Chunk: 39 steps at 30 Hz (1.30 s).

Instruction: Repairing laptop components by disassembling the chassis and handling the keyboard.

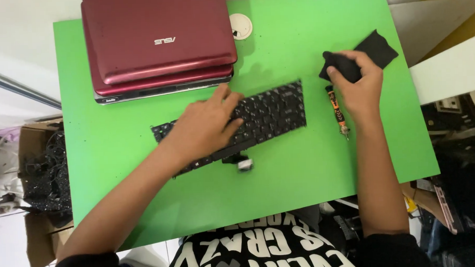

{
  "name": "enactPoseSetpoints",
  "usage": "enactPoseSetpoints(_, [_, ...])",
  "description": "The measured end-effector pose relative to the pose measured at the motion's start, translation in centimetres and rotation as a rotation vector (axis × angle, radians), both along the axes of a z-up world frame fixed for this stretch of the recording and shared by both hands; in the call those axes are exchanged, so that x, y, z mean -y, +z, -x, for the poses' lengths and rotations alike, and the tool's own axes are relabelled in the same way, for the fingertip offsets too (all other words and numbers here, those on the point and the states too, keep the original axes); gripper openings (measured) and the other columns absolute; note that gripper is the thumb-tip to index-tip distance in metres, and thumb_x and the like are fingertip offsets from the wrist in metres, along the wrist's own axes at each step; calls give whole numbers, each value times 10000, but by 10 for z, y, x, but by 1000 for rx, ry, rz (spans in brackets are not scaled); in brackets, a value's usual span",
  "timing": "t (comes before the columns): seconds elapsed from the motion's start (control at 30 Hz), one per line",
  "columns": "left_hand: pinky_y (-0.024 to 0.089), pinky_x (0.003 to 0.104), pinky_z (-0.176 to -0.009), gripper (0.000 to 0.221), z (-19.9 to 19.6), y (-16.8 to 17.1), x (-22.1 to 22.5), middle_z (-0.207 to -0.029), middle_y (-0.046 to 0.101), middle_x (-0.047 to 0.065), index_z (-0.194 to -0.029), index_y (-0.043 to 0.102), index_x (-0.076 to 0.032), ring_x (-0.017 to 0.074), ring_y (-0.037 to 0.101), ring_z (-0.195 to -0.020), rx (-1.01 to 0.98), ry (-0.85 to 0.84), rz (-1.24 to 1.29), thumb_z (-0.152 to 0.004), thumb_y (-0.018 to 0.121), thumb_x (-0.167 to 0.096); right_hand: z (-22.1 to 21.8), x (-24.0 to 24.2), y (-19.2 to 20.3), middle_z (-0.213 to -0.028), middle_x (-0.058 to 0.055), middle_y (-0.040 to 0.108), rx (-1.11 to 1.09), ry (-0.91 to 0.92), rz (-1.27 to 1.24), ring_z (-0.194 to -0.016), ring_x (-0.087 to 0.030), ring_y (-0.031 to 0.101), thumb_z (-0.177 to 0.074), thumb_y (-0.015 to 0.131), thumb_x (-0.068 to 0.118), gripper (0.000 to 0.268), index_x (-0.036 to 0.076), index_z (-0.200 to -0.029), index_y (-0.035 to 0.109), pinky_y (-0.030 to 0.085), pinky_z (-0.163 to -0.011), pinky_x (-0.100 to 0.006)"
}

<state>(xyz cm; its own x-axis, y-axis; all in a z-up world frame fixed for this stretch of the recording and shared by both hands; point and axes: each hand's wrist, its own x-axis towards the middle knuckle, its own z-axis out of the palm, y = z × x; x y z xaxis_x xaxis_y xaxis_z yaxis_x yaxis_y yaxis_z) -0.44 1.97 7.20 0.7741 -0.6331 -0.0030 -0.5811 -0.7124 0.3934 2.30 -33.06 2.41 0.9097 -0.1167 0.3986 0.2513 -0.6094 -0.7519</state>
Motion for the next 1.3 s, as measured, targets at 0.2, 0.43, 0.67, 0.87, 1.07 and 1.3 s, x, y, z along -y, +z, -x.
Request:
enactPoseSetpoints(0.2, [561, 568, -852, 522, -41, 69, -56, -1197, 569, 217, -1451, 540, -44, 378, 648, -1030, 154, 172, 163, -992, 582, -289, -24, -13, -1, -1074, -110, 740, -23, 252, 226, -971, -234, 664, -898, 838, -7, 230, 72, -1108, 790, 505, -860, -368])
enactPoseSetpoints(0.43, [472, 588, -699, 528, -115, 36, -89, -1119, 599, 205, -1460, 633, -78, 461, 596, -987, 359, 309, 161, -966, 642, -264, -151, -53, -19, -965, -106, 796, 293, 114, 476, -796, -181, 689, -890, 885, -9, 216, 120, -1057, 838, 614, -724, -298])
enactPoseSetpoints(0.67, [476, 605, -814, 558, -139, 16, -89, -1215, 516, 183, -1498, 545, -11, 399, 569, -1039, 387, 291, 56, -1018, 683, -260, -102, -94, 0, -1133, -146, 693, -129, 589, 657, -1048, -310, 656, -836, 771, 3, 285, 82, -1109, 771, 488, -1019, -453])
enactPoseSetpoints(0.87, [437, 523, -819, 468, -147, 0, -82, -1207, 513, 147, -1378, 601, -20, 339, 512, -1042, 587, 283, 104, -977, 794, -163, -142, -94, -1, -1169, -156, 760, 7, 372, 386, -1053, -268, 709, -845, 714, -113, 373, 55, -1173, 769, 545, -1032, -422])
enactPoseSetpoints(1.07, [380, 457, -806, 364, -148, -8, -78, -1191, 547, 91, -1204, 593, -89, 314, 468, -1054, 661, 379, 144, -947, 836, -177, -134, -131, -1, -1366, -248, 583, -81, 565, 594, -1224, -383, 611, -877, 574, -138, 174, 28, -836, 603, 643, -893, -438])
enactPoseSetpoints(1.3, [324, 455, -866, 288, -150, -18, -77, -1183, 541, 72, -1180, 636, -100, 300, 463, -1077, 722, 379, 159, -963, 804, -189, -52, -82, 19, -1462, -147, 605, -245, 926, 269, -1464, -345, 504, -897, 430, -84, 543, 135, -1348, 638, 149, -1333, -588])
